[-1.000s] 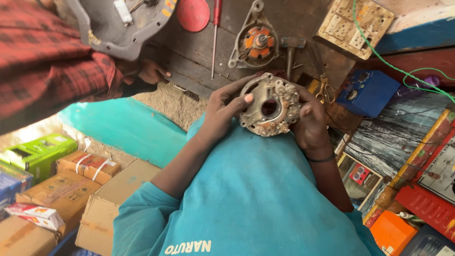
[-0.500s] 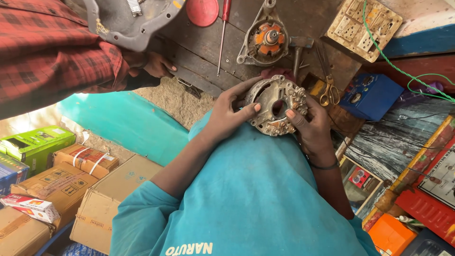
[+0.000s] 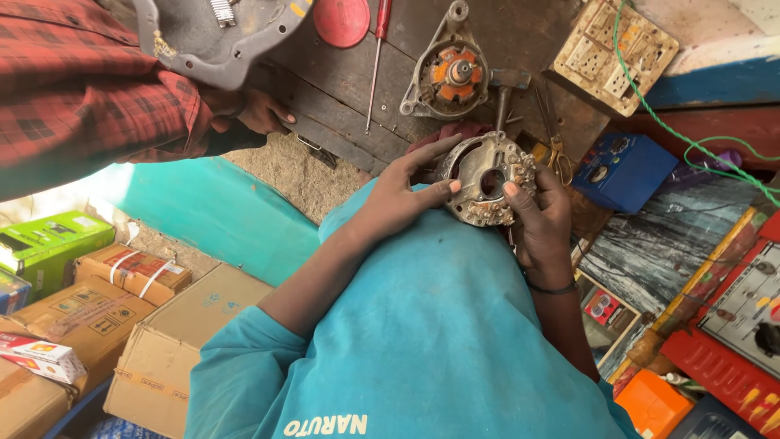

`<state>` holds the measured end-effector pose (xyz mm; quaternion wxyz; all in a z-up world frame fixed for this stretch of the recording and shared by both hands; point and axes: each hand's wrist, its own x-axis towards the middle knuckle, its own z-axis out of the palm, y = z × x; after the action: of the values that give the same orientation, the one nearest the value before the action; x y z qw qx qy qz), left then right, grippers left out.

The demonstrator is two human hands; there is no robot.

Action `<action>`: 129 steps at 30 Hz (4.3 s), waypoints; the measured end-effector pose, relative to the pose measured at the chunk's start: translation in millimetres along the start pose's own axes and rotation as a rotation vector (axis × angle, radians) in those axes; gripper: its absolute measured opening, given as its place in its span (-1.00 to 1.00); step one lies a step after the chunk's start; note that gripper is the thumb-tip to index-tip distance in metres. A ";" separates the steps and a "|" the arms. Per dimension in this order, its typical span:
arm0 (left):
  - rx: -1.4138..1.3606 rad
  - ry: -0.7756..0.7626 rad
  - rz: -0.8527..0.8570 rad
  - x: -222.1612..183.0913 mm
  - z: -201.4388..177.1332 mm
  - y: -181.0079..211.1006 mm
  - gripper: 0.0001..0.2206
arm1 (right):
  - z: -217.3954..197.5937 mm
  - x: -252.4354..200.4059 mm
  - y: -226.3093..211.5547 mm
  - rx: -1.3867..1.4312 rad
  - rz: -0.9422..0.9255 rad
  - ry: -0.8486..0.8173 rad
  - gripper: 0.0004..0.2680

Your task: The recorder is repairing an automotive alternator by disassembling and reassembling its components on a workbench.

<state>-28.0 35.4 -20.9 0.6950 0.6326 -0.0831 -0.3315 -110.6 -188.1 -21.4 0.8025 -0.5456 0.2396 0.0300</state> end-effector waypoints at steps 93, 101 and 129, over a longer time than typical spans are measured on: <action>0.071 0.333 -0.398 119.8 -67.0 20.1 -0.60 | 72.7 160.8 -59.7 -0.531 0.220 -0.127 -0.41; 0.190 0.341 -0.256 125.4 -66.4 20.7 -0.65 | 66.4 159.3 -64.0 -0.549 0.249 -0.154 -0.51; 0.321 0.412 -0.144 119.0 -60.6 4.8 -0.70 | 55.9 155.7 -47.6 -0.441 0.230 -0.122 -0.46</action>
<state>97.3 17.9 -63.9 0.5626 0.7931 0.0538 -0.2270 61.3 -190.7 -29.2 0.6685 -0.6737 0.2388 0.2055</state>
